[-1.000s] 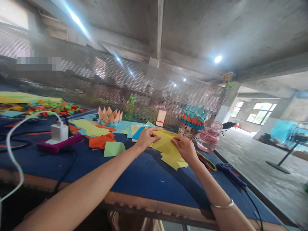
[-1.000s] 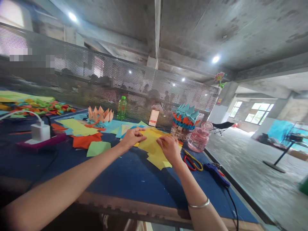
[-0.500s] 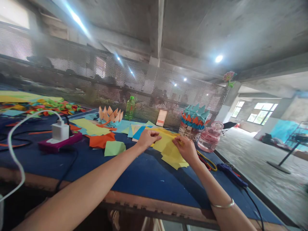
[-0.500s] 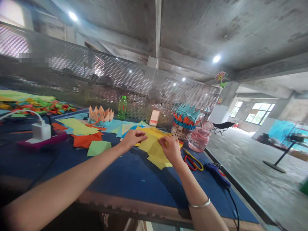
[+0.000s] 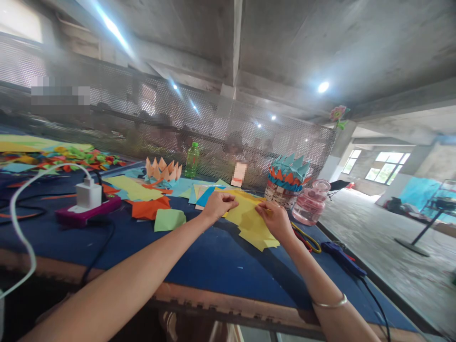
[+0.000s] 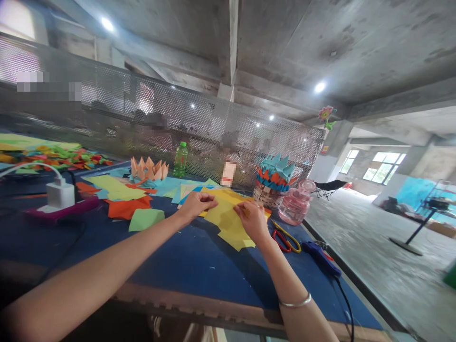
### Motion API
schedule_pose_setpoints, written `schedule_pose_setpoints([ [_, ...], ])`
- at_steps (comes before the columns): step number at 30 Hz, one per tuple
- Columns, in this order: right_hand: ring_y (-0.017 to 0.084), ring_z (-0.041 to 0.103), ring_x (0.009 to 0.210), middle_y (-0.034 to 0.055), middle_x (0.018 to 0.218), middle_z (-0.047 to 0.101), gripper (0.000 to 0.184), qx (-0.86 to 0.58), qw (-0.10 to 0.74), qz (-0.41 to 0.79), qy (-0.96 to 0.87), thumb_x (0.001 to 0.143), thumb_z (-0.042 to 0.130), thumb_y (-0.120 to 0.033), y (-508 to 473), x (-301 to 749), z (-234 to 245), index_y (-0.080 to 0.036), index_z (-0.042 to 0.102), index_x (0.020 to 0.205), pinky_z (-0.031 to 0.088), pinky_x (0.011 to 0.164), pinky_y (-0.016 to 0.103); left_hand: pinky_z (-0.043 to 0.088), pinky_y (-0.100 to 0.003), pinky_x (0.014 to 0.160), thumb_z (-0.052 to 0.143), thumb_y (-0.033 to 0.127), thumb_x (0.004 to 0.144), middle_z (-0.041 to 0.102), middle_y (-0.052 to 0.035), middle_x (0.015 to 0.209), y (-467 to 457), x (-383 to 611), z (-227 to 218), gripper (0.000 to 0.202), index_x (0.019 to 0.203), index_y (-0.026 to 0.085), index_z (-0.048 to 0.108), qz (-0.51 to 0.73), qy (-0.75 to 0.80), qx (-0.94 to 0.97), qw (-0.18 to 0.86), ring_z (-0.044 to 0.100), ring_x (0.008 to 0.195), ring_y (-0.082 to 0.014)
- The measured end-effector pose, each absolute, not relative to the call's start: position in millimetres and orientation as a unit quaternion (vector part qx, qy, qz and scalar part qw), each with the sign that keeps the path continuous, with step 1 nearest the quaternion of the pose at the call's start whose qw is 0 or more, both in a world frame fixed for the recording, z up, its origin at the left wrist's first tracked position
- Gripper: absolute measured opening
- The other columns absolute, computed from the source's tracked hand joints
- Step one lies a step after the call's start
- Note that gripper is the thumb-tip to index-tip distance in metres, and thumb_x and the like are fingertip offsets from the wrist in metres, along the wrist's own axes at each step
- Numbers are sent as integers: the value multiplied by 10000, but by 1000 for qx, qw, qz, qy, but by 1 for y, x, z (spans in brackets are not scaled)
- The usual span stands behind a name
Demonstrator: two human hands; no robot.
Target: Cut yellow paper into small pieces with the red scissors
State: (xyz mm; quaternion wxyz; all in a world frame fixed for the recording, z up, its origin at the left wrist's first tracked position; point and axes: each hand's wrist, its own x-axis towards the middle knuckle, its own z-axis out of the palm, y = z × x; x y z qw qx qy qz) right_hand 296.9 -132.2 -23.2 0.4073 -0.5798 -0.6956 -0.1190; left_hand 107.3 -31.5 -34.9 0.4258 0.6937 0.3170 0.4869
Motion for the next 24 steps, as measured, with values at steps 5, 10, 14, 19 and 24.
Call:
schedule_pose_setpoints([
  [5,242,622,847,78,821,698,253,-573,408,-106,-703,895,443,-334,-134,297,-22,-203,654,847,434,733,345,433,-244,582,724,267,602,634,16,600,-29,107,-36,119,676,173,718,491,317,692,423,586,600,-143],
  [10,239,604,808,67,757,674,235,-576,395,-101,-708,889,440,-316,-134,297,-22,-201,624,798,425,712,339,437,-245,581,728,266,597,643,10,610,-30,107,-35,129,687,174,721,490,319,689,429,587,602,-145],
  [14,236,598,792,59,731,657,219,-584,398,-104,-700,874,452,-311,-133,297,-22,-207,613,768,419,693,330,428,-240,562,717,268,605,623,17,585,-32,108,-34,118,673,172,711,482,314,691,437,577,582,-141],
  [19,232,596,782,54,725,650,217,-588,401,-104,-695,866,452,-320,-131,299,-24,-215,607,758,415,689,326,407,-229,547,713,253,601,587,32,550,-34,108,-33,88,619,172,683,485,296,693,445,542,548,-122],
  [24,228,591,758,57,715,643,237,-594,400,-99,-691,866,440,-339,-132,299,-23,-209,595,744,406,686,322,403,-234,545,698,257,609,570,32,536,-34,108,-34,92,615,168,677,481,295,698,441,524,528,-119],
])
